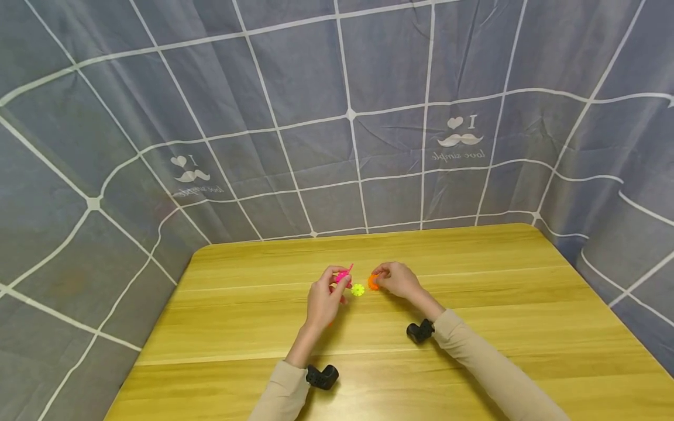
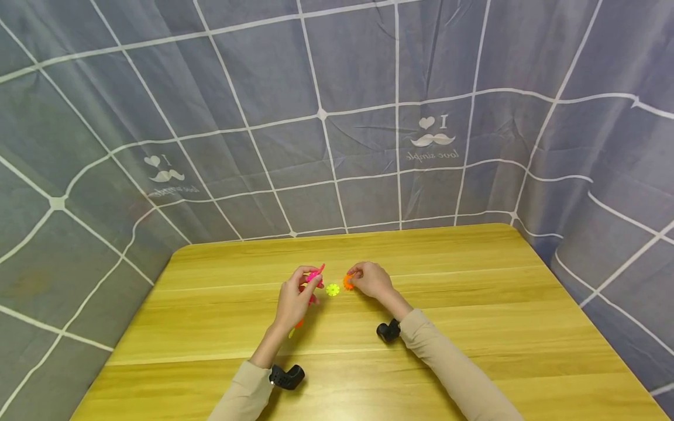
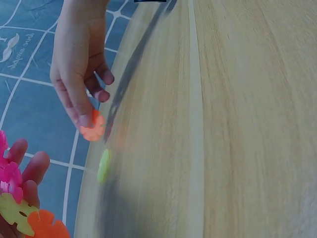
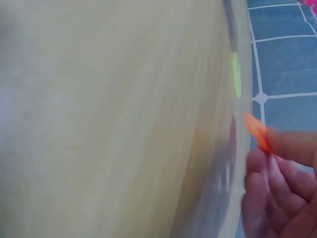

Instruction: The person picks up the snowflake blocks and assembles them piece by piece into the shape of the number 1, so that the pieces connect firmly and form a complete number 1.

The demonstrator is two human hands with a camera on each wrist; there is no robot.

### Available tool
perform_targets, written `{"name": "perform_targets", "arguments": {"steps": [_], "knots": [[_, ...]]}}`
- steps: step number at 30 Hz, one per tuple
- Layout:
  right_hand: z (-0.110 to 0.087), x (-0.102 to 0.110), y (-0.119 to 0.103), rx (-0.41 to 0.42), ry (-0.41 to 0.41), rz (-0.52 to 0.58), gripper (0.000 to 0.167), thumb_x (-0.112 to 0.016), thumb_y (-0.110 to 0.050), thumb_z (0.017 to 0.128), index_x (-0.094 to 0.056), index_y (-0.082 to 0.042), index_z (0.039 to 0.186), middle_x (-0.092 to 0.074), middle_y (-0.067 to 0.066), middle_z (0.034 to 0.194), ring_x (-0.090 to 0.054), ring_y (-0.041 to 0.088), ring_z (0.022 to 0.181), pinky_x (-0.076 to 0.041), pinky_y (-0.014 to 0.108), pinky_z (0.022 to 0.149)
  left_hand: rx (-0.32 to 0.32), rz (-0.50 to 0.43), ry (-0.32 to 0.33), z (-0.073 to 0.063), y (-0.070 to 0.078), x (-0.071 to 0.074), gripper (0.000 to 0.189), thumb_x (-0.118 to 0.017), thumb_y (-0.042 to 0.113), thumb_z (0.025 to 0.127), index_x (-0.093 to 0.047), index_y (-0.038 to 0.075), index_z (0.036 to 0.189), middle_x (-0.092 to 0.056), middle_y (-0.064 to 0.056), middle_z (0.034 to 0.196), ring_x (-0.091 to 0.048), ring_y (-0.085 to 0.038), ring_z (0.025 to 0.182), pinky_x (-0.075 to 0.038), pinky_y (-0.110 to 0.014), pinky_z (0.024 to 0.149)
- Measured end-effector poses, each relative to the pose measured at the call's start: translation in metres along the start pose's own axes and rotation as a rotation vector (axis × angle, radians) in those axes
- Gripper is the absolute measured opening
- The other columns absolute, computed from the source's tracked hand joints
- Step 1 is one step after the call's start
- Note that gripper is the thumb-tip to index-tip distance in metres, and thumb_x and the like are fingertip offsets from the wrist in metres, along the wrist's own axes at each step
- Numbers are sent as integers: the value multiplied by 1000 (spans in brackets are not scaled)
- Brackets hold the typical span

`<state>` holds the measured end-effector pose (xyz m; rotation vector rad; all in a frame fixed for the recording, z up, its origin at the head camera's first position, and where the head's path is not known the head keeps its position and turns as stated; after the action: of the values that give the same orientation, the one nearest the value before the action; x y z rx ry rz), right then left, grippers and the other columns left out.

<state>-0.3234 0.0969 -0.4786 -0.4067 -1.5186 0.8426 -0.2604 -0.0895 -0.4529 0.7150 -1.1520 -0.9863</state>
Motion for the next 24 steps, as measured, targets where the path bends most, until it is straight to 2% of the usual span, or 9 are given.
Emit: {"name": "perform_targets", "arguments": {"steps": [8, 15, 24], "knots": [[-4, 10, -8, 30, 107, 11, 17, -63, -12, 86, -70, -8, 100, -70, 6, 85, -51, 7, 47, -37, 23, 45, -5, -6, -6, 0, 3, -3, 21, -59, 24, 96, -60, 12, 113, -73, -15, 86, -64, -35, 51, -31, -19, 37], [-9, 17, -14, 25, 121, 55, 17, -64, -17, 89, -67, -8, 102, -71, 6, 85, -61, 13, 52, -39, 25, 46, -5, -9, -6, -1, 7, -5, 21, -57, 31, 97, -63, 15, 110, -70, -17, 83, -64, -35, 54, -36, -17, 41], [-15, 27, -23, 39, 138, 89, 19, -64, -16, 90, -67, -7, 107, -71, 9, 82, -65, 24, 57, -35, 24, 43, -9, -12, 0, -1, 7, -8, 23, -59, 33, 95, -65, 15, 107, -69, -18, 81, -63, -32, 52, -34, -17, 41]]}}
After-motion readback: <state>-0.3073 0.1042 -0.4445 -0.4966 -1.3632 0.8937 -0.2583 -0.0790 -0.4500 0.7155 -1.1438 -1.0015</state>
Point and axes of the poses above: each hand's wrist, its own z-axis towards the middle knuckle, its own x-axis out of the back of the hand, y = z × x, the point moved 4 cm from there along z, towards the middle knuckle
